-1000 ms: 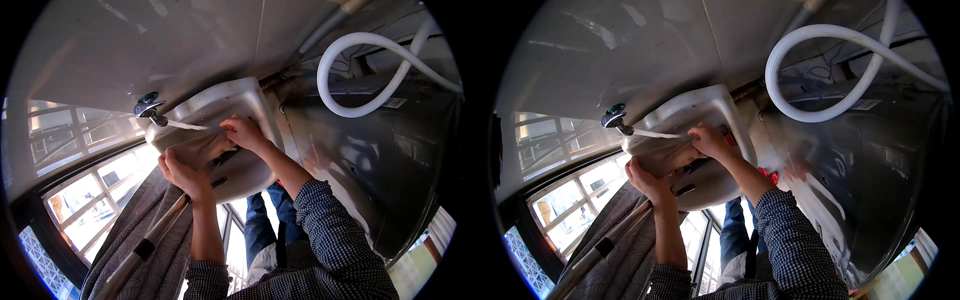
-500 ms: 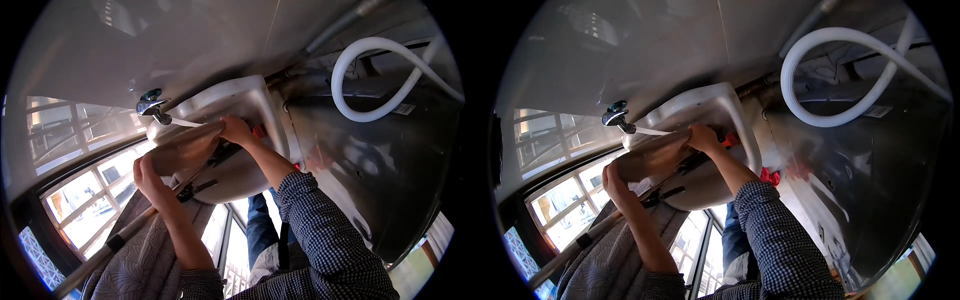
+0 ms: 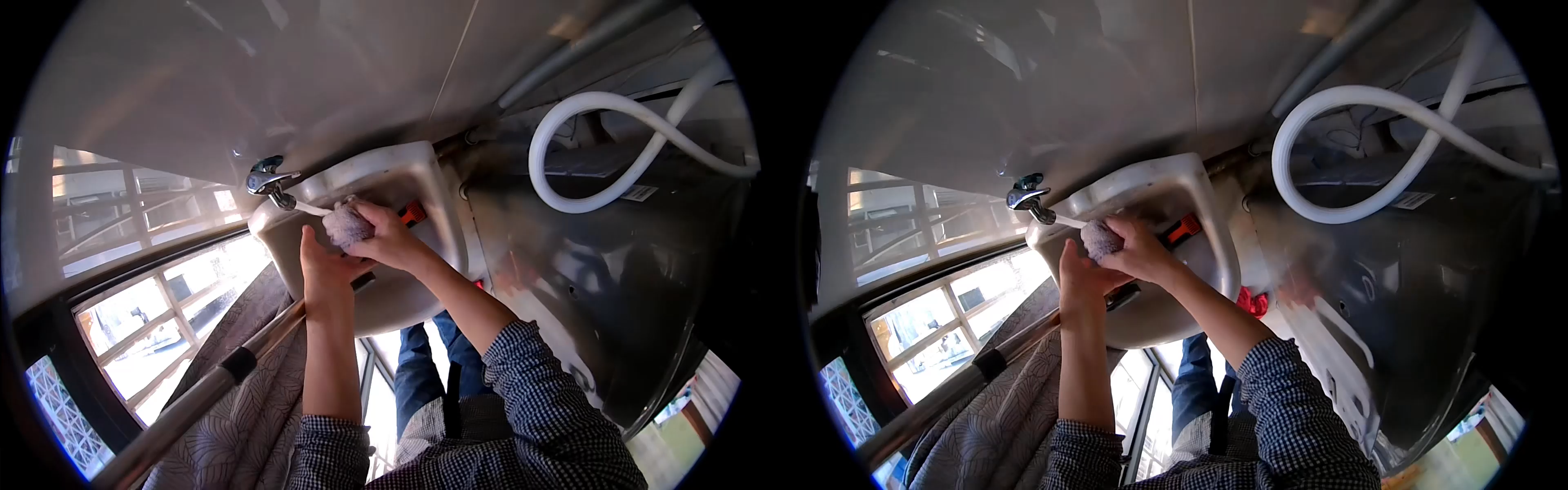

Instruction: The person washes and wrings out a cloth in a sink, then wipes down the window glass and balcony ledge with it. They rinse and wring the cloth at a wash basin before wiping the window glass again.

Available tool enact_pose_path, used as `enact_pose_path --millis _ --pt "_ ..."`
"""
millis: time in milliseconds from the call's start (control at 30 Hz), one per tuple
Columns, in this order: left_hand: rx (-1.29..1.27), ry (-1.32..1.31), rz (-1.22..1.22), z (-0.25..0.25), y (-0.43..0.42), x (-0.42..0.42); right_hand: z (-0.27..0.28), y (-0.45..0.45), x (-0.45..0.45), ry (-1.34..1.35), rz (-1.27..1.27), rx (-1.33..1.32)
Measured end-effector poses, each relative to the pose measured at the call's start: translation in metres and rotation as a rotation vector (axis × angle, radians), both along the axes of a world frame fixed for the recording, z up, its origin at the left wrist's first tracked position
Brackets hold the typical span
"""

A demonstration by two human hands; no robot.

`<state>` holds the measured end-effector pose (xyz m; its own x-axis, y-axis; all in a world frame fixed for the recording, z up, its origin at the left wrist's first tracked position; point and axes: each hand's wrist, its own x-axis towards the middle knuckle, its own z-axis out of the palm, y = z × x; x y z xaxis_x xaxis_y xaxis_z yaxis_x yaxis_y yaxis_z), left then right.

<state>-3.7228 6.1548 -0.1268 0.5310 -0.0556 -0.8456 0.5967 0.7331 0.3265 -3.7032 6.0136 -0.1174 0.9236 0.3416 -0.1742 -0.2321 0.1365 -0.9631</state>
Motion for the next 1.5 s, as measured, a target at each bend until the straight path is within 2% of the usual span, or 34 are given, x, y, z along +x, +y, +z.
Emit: enact_pose_path --millis 67,100,167,267,300,367,467,500,567,600,700,833,867,967,1033,1167,1300,1333,1400,1500 --pt "-0.125 0.015 0.175 -0.002 -0.012 0.006 0.010 -0.013 -0.002 0.111 0.093 0.107" --pt "-0.060 0.038 0.167 0.024 -0.021 0.007 0.016 -0.016 -0.006 0.119 0.085 0.144" --pt "-0.349 -0.200 0.114 -0.015 -0.002 -0.006 0.033 -0.022 -0.017 0.140 0.072 0.224" --pt "-0.175 -0.111 0.134 -0.013 -0.011 -0.016 0.044 -0.034 -0.030 0.373 -0.100 0.508" --pt "-0.121 -0.136 0.065 -0.020 -0.004 -0.028 0.047 -0.035 -0.033 0.453 -0.168 0.590" --pt "-0.408 -0.039 0.066 -0.022 -0.003 -0.039 0.029 -0.035 -0.035 0.418 -0.273 0.566" --pt "-0.127 -0.004 0.170 0.009 -0.025 -0.053 0.002 -0.049 -0.023 0.494 -0.403 0.453" --pt "-0.143 -0.038 0.171 0.014 -0.027 -0.058 -0.012 -0.053 -0.022 0.513 -0.353 0.350" --pt "-0.176 -0.109 0.165 0.017 -0.028 -0.064 -0.064 -0.037 -0.037 0.511 -0.374 0.321" --pt "-0.184 -0.108 0.152 0.016 -0.026 -0.066 -0.090 -0.027 -0.047 0.583 -0.389 0.482" --pt "-0.282 -0.219 -0.031 0.011 -0.013 -0.072 -0.080 -0.013 -0.058 0.716 -0.318 0.930" --pt "-0.240 -0.090 -0.041 0.016 -0.008 -0.055 -0.076 -0.011 -0.053 0.878 -0.161 1.084" --pt "-0.166 -0.134 -0.132 0.015 -0.008 -0.052 -0.077 -0.012 -0.049 0.845 -0.157 1.019" --pt "-0.099 -0.271 -0.180 -0.002 0.003 -0.054 -0.071 -0.012 -0.038 0.707 -0.154 0.822" --pt "0.067 -0.288 -0.310 0.010 0.004 -0.054 -0.050 -0.009 -0.028 0.580 -0.165 0.685" --pt "0.347 -0.382 -0.669 0.014 0.005 -0.043 -0.045 -0.002 -0.015 0.620 -0.074 0.500" --pt "0.741 -0.503 -0.765 -0.014 -0.008 -0.039 -0.070 0.008 -0.012 0.586 -0.023 0.309" --pt "0.915 -0.424 -0.800 -0.019 -0.010 -0.042 -0.079 0.010 -0.008 0.559 -0.004 0.245" --pt "1.062 -0.348 -0.790 -0.001 -0.024 -0.042 -0.085 0.015 -0.003 0.542 0.029 0.115" --pt "1.225 -0.254 -0.820 0.001 -0.036 -0.039 -0.080 0.018 0.009 0.334 0.095 -0.224"
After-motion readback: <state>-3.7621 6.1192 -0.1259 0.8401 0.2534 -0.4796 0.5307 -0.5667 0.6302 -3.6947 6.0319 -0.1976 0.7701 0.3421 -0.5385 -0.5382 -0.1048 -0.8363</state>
